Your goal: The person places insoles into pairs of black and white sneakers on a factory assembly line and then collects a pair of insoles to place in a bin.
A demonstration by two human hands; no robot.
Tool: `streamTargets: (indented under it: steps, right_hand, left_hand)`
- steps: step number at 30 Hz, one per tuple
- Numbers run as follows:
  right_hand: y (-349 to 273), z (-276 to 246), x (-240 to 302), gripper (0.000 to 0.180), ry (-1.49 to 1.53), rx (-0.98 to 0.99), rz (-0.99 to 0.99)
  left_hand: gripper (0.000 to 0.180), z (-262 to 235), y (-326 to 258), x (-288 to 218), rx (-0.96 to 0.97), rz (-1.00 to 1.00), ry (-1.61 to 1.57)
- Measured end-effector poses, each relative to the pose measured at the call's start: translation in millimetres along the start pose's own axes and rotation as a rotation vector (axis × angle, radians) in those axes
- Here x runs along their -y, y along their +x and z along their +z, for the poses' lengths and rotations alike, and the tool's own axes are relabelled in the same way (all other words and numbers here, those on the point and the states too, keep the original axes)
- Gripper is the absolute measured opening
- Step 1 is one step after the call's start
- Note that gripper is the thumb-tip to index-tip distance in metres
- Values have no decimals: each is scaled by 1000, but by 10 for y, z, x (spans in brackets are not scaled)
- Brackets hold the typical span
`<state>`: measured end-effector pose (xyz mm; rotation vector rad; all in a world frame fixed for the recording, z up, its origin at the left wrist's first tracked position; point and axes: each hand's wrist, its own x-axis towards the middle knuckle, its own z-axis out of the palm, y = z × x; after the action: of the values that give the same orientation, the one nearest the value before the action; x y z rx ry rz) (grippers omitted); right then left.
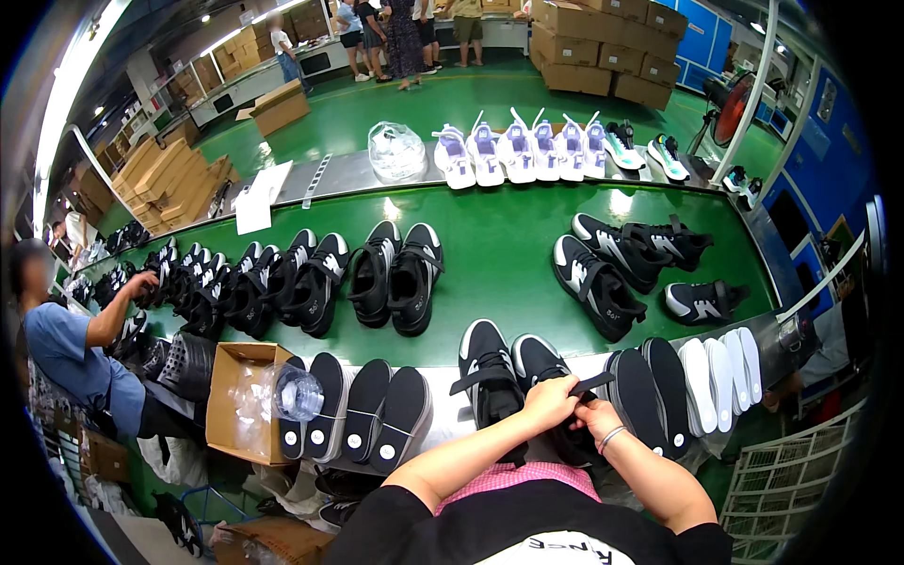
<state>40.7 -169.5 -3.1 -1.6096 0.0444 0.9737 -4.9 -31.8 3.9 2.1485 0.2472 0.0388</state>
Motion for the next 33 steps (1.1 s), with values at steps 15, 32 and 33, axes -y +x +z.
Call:
streamTargets:
  steps: [15,32,33]
  right_hand:
    - [-231,-301,217,18,549,359,-344]
    - [-598,-63,82,12,-501,42,-520]
    - [-507,-167,-64,14,-415,-70,-433]
  left_hand:
    - [18,-222,168,111,-13,63,-221]
    - [9,-957,-925,-107,-300,157,-229]
    - [8,-1204,-1036,-10,-464,29,-162]
